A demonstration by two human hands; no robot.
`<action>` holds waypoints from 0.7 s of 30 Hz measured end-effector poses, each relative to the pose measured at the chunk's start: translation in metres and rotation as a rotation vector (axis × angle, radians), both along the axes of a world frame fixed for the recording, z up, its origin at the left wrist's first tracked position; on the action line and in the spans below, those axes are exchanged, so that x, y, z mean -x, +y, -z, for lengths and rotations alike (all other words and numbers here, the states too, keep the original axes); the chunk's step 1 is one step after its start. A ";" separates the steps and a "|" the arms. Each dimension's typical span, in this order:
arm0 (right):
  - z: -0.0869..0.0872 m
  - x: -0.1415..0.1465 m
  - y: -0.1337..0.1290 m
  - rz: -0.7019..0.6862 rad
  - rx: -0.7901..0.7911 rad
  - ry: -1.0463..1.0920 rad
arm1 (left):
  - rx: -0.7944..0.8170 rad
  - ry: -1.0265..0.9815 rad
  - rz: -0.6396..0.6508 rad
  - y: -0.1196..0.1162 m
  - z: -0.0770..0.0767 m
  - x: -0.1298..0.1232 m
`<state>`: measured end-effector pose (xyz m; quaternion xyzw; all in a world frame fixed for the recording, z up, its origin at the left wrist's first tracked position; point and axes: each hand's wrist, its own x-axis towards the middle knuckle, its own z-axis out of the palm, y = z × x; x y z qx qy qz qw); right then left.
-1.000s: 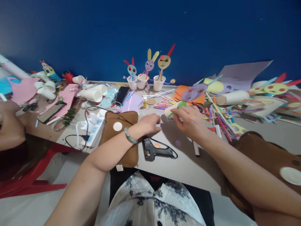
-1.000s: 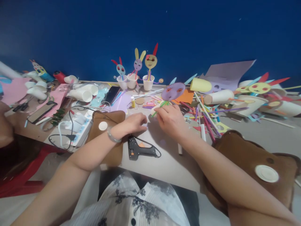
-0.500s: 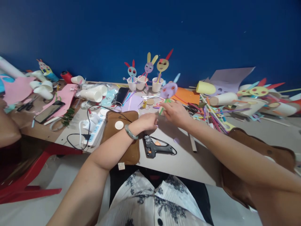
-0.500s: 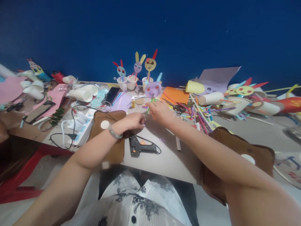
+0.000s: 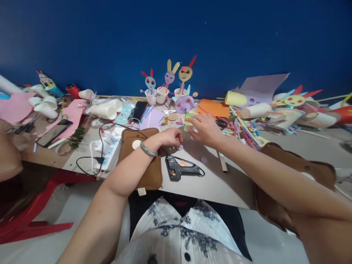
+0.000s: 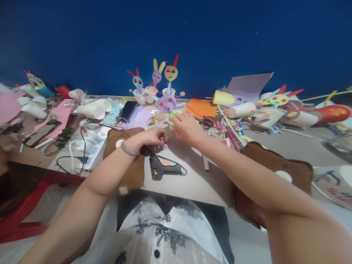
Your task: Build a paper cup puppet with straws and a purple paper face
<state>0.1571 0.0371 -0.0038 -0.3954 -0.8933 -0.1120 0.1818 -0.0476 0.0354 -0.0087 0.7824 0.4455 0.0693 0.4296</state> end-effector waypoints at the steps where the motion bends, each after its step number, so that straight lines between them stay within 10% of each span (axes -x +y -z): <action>1: -0.003 -0.001 -0.008 -0.013 -0.036 0.028 | -0.003 0.001 0.008 0.001 0.000 0.000; 10: -0.008 0.010 -0.112 -0.233 0.456 -0.099 | -0.127 0.072 0.052 0.002 -0.004 0.004; 21: -0.004 0.009 -0.125 -0.090 0.718 0.129 | -0.221 0.028 -0.055 0.002 -0.016 0.008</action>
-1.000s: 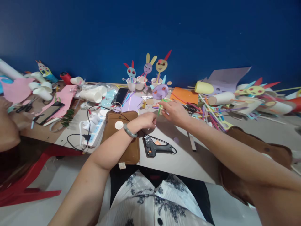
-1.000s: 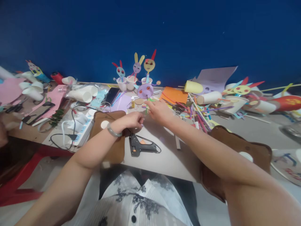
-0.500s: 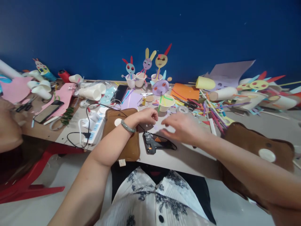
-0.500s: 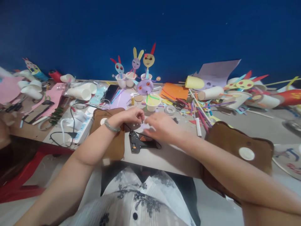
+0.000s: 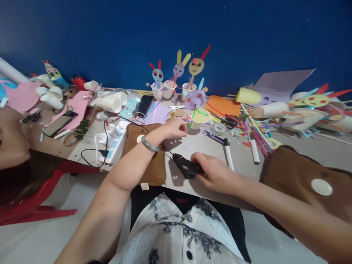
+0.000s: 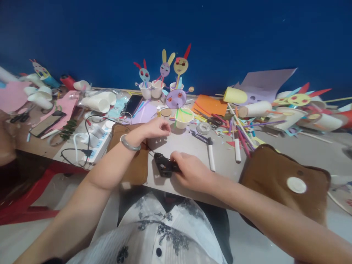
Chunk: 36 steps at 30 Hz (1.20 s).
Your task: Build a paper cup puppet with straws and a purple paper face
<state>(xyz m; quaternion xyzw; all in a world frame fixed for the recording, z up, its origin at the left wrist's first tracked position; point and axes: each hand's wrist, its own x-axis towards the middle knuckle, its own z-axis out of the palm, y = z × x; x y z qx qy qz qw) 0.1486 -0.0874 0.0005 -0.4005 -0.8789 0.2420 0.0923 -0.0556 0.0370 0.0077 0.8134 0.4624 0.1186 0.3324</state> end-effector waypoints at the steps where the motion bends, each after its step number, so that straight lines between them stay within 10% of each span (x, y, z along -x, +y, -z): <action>1: -0.004 -0.004 0.000 0.025 0.061 0.064 | 0.003 0.015 0.007 0.000 0.000 0.001; 10: 0.002 -0.021 0.023 0.392 0.106 0.138 | 0.025 0.285 0.107 -0.010 -0.004 -0.003; 36: 0.014 -0.024 0.025 0.408 0.097 -0.103 | 0.020 0.391 0.118 -0.019 -0.005 -0.014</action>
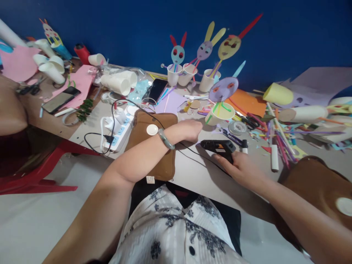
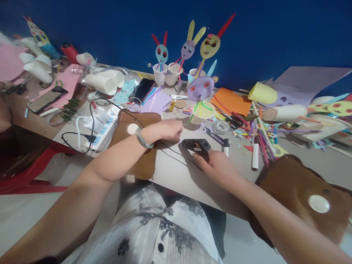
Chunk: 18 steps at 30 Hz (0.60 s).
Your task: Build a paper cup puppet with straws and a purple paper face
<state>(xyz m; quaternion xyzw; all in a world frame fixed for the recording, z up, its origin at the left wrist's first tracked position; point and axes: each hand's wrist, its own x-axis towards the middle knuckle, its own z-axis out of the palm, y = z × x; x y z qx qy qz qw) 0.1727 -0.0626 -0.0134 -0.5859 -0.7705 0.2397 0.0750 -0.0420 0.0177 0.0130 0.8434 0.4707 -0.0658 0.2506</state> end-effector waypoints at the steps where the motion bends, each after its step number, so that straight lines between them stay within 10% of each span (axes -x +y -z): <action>1: 0.000 -0.001 0.000 0.004 0.002 0.003 | -0.001 0.001 -0.007 0.000 0.000 0.000; 18: 0.000 -0.001 0.002 -0.003 0.039 -0.023 | 0.005 0.015 -0.020 -0.003 -0.005 -0.001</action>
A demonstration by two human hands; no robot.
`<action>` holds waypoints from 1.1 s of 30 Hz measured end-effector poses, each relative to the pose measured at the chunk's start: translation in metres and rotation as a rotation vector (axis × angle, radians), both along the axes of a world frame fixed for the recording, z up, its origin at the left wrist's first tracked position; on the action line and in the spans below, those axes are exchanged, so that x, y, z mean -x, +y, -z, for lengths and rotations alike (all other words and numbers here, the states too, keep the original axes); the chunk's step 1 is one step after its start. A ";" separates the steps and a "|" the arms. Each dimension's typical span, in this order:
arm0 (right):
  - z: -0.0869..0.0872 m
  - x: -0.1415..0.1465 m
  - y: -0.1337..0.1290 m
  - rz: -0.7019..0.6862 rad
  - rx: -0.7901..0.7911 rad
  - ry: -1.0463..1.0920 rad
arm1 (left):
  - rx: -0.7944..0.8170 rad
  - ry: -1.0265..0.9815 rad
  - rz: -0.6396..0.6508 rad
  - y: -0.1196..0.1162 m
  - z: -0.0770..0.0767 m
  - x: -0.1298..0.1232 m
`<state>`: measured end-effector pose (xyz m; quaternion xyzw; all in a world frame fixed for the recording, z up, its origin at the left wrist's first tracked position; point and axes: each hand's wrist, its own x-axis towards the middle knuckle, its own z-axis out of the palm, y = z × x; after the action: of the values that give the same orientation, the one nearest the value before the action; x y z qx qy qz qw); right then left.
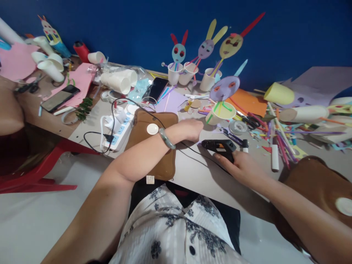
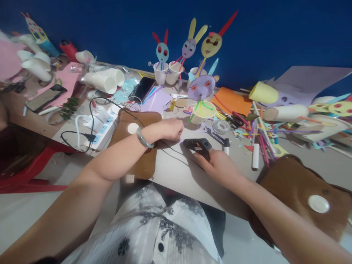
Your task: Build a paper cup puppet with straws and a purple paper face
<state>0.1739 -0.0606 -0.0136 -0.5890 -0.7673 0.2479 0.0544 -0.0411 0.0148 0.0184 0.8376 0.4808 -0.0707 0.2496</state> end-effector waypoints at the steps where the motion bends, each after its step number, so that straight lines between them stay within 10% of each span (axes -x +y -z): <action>1: -0.001 0.001 0.000 0.003 0.001 -0.012 | 0.004 0.004 0.003 0.000 -0.001 0.000; 33: -0.016 -0.002 -0.005 0.032 -0.017 0.058 | 0.095 -0.001 -0.016 0.001 -0.006 0.003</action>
<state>0.1761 -0.0659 0.0020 -0.5931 -0.7580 0.2576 0.0854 -0.0441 0.0154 0.0240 0.8209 0.4836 -0.0908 0.2899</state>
